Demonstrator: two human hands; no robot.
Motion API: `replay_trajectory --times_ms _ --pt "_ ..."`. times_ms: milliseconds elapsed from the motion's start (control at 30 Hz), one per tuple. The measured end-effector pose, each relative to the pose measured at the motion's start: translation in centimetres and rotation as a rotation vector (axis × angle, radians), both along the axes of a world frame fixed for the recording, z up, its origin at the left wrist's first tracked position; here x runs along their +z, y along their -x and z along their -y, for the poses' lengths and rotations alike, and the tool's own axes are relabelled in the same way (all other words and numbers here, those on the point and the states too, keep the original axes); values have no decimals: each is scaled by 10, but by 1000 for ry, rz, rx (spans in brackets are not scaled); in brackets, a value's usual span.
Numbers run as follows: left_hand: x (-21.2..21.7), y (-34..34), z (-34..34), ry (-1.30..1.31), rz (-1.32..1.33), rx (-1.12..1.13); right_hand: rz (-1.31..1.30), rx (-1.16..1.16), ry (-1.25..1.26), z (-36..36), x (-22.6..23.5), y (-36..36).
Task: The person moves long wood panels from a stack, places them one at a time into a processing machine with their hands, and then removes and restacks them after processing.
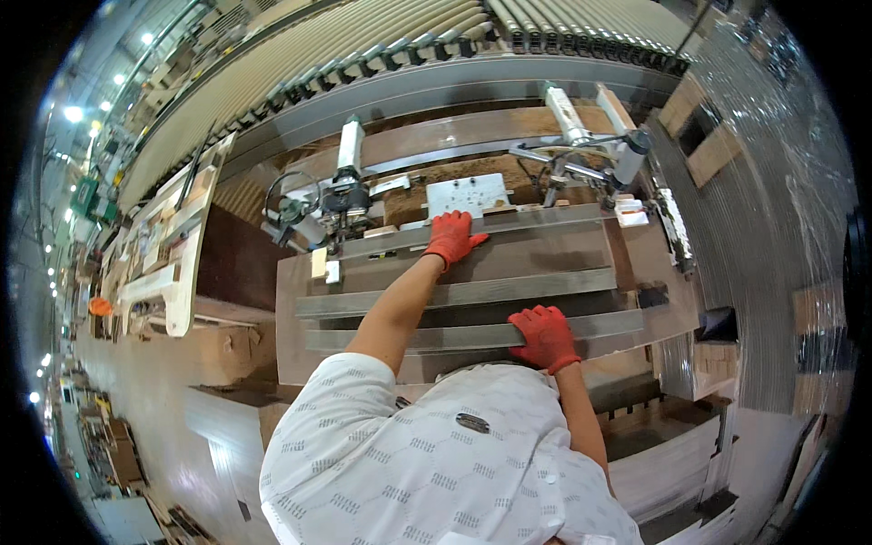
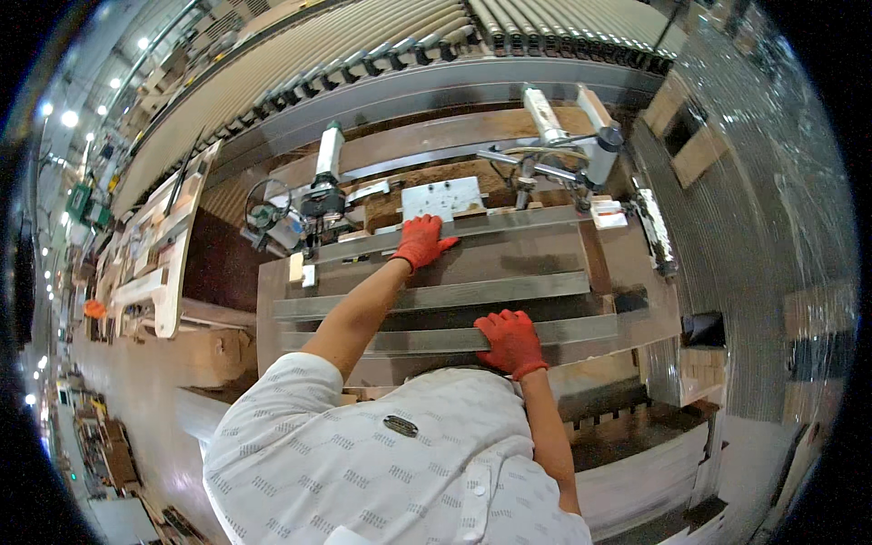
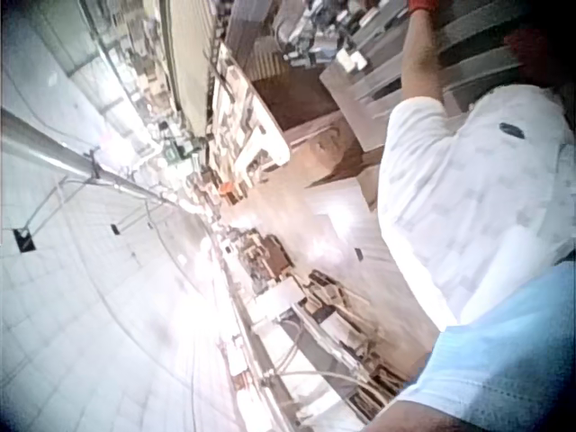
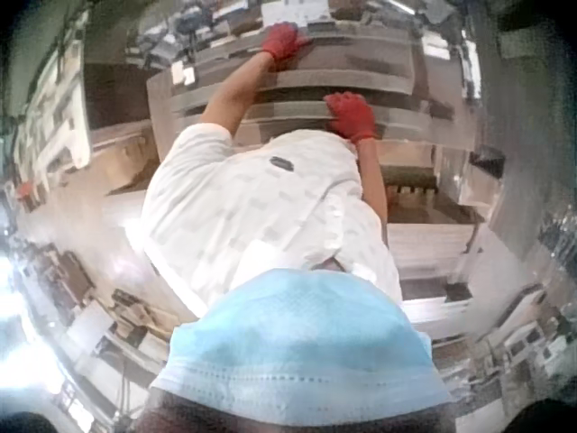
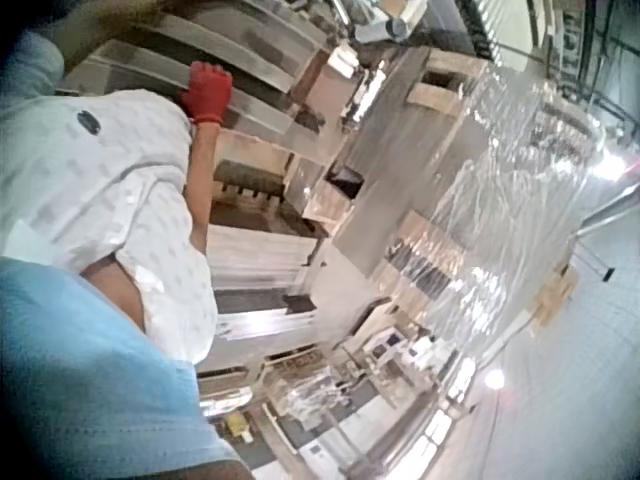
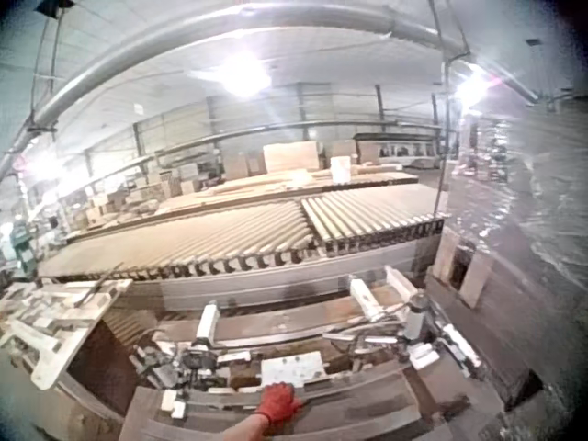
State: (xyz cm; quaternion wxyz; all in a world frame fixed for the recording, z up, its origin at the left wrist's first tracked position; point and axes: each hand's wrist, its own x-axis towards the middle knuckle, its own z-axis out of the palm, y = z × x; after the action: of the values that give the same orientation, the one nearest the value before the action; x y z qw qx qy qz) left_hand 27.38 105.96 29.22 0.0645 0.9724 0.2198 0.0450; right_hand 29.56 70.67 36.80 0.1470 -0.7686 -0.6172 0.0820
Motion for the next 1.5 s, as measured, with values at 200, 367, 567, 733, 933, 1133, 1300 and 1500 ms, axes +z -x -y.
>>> replay_trajectory --times_ms 200,367,567,733,933,1133,1300,1500 --pt "3 -5 2 10 -11 -13 8 0 28 5 0 -3" --pt "-6 8 1 36 111 -71 23 -16 0 10 -7 2" --pt "-10 9 -17 191 132 -166 79 -33 57 16 2 6" --pt "-3 11 -20 127 186 -269 57 -48 40 17 -3 5" --pt "20 21 -25 161 201 -298 72 -42 53 19 2 6" --pt "77 56 49 328 232 -361 59 -50 12 22 -4 9" --pt "123 103 83 231 246 -378 31 -14 -46 25 8 5" --pt "110 157 85 200 67 -289 -4 -18 -122 28 6 5"
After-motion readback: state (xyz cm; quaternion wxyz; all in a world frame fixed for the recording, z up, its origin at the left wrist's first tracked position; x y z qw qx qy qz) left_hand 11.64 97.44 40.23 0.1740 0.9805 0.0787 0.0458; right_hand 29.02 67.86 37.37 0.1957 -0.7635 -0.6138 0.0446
